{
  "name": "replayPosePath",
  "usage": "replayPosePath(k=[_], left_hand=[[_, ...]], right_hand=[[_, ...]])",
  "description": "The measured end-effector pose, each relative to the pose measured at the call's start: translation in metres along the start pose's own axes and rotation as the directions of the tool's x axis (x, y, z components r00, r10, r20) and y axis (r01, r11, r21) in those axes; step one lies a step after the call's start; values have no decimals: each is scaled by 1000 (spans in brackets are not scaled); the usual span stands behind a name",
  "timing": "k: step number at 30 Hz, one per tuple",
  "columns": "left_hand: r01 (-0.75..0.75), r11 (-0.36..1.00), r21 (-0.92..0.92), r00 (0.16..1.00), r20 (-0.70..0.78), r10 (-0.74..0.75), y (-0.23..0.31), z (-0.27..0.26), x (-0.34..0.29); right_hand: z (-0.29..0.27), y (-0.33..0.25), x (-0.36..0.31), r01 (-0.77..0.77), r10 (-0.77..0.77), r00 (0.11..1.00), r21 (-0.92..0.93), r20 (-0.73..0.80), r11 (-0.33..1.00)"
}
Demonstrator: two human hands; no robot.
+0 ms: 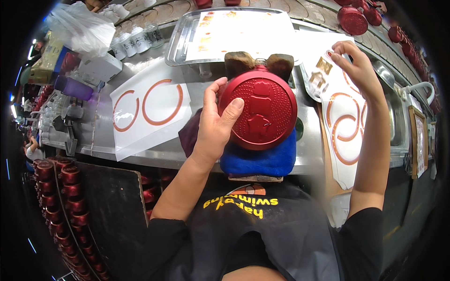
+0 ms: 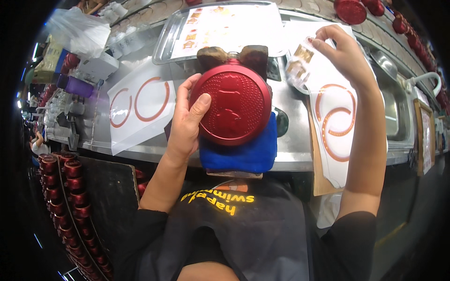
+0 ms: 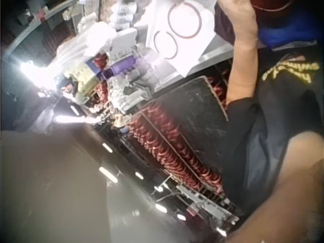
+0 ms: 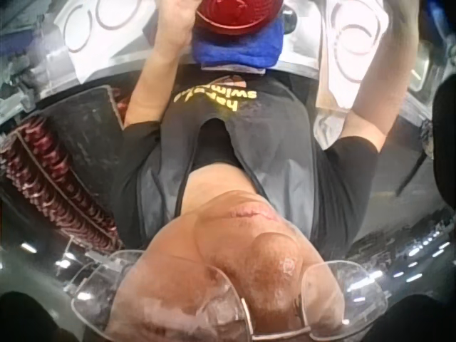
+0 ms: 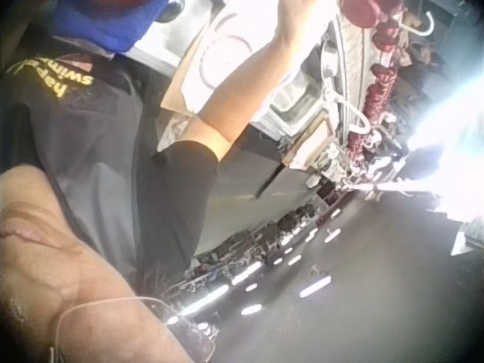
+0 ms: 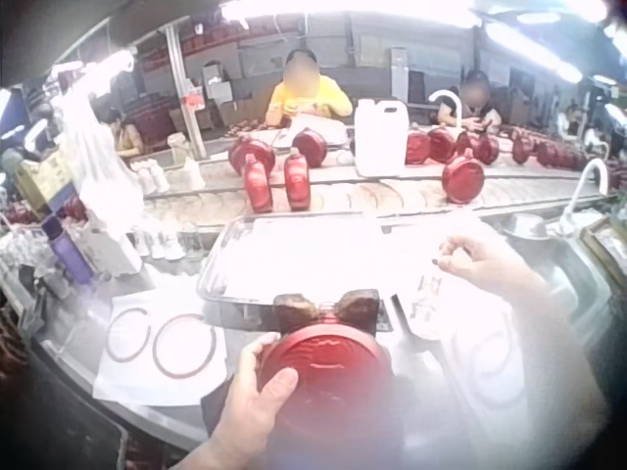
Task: The person applies gold circular stickers to red spherical ornaments. They peel each sticker from a backing sheet, place it on the ornament's surface, and smooth it with a cloth. The person repeats this process for multiple ornaments, handling them one at a time.
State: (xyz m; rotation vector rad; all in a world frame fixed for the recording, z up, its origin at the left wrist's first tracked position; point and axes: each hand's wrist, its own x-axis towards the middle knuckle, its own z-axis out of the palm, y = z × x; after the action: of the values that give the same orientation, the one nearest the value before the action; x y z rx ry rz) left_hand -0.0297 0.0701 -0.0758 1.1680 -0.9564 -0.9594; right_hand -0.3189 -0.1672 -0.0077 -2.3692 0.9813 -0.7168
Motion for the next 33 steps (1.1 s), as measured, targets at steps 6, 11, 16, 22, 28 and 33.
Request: replayPosePath(k=[6,11,16,22,28,33], left_hand=[[-10,995,-101,999,-46,6,-5,7,-10],[-48,999,1,998,-33,48,-5,4,-6],[-65,998,14,997,-31,66,-9,2,-5],[-64,994,91,998,12,63,-9,-3,-3],[-177,961,212,980,-57,193,-3,-3,-15],[-339,637,692,908,64,414,4,6,-27]], right_hand=[[53,140,26,-253,254,965,-467,-61,847],[48,125,25,-112,33,988,-550,-153,828],[8,3,0,198,-219,976,-456,8,867],[-28,-132,-18,392,-360,909,-140,208,909],[28,-153,-12,427,-464,861,196,211,883],[86,-129,-18,326,-328,930,41,166,944]])
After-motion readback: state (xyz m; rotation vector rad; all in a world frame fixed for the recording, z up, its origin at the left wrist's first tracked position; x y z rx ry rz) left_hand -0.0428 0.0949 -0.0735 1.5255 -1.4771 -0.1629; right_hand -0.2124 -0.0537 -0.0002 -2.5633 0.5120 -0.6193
